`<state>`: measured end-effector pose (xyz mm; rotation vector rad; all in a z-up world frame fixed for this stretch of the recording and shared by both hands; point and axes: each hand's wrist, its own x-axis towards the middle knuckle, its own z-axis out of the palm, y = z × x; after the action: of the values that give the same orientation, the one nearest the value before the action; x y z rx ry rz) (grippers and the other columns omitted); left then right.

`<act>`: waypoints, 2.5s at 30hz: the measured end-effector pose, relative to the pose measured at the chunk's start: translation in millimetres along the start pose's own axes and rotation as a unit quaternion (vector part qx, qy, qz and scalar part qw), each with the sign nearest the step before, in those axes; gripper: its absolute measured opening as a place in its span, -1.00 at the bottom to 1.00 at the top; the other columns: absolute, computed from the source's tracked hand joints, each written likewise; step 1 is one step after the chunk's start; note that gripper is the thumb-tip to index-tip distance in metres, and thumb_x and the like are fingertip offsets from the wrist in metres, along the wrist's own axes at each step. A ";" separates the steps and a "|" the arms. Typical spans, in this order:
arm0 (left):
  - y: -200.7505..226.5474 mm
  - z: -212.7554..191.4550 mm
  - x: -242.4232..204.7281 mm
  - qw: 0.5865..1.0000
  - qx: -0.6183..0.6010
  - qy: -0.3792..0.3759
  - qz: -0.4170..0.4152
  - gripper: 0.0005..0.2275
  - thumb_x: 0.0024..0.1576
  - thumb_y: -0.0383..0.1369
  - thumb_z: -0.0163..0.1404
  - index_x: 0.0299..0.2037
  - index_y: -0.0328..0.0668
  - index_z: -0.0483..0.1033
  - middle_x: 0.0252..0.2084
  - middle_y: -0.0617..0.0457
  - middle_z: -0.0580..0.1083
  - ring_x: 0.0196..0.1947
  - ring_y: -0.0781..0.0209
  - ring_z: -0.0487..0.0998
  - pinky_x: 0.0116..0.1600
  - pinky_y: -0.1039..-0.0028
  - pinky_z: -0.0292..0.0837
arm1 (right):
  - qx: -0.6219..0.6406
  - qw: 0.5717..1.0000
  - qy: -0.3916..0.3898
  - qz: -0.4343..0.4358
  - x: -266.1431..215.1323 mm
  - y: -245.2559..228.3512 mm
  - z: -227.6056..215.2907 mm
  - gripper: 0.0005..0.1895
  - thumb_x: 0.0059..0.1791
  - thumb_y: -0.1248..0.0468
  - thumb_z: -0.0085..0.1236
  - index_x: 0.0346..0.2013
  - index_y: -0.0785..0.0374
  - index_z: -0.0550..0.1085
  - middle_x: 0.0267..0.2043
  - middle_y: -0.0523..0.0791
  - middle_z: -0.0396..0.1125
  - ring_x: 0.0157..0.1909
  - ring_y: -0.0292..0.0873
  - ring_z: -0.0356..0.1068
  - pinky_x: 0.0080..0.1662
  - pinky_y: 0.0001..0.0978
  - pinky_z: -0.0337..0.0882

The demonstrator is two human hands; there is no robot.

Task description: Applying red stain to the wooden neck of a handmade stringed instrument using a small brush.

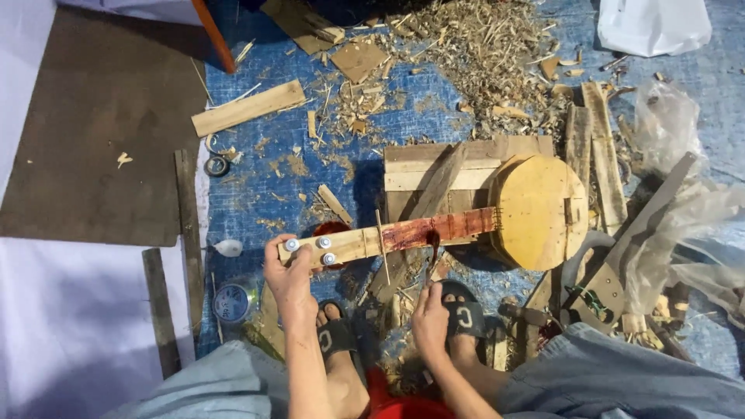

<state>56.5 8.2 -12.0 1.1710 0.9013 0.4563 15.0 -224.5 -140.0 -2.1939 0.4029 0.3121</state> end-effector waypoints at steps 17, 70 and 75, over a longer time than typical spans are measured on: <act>5.5 7.8 9.6 1.000 -0.002 -0.002 -0.008 -0.73 0.05 -0.63 -0.03 -0.05 -0.20 0.43 -0.19 -0.03 0.43 -0.36 0.25 0.41 -0.41 0.51 0.42 | 0.008 1.000 -0.010 0.015 -6.4 -2.8 -13.1 -0.70 0.17 0.12 -0.38 -0.04 0.20 0.31 -0.65 -0.05 0.32 -0.74 -0.19 0.22 -0.68 -0.38 0.27; 12.5 15.7 30.3 0.995 -0.013 -0.094 -0.028 -0.75 0.08 -0.47 0.18 -0.05 -0.18 0.46 -0.25 0.03 0.48 -0.41 0.29 0.46 -0.43 0.56 0.44 | 0.184 0.975 -0.125 -0.020 -72.8 -130.8 -20.1 -0.64 0.11 0.09 -0.16 -0.29 0.31 0.46 -0.57 -0.14 0.23 -0.54 -0.25 0.15 -0.46 -0.38 0.26; 12.6 15.8 28.9 0.995 0.001 -0.092 -0.024 -0.75 0.10 -0.50 0.16 -0.04 -0.17 0.43 -0.25 -0.01 0.47 -0.41 0.26 0.49 -0.44 0.55 0.45 | 0.065 0.991 -0.104 -0.055 -72.7 -92.4 0.4 -0.73 0.08 0.18 -0.05 -0.42 0.25 0.46 -0.64 -0.14 0.32 -0.63 -0.24 0.20 -0.53 -0.38 0.24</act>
<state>87.7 24.4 -9.1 1.1706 0.7675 0.3036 -15.5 -157.9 -47.9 -2.0227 0.1804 0.4365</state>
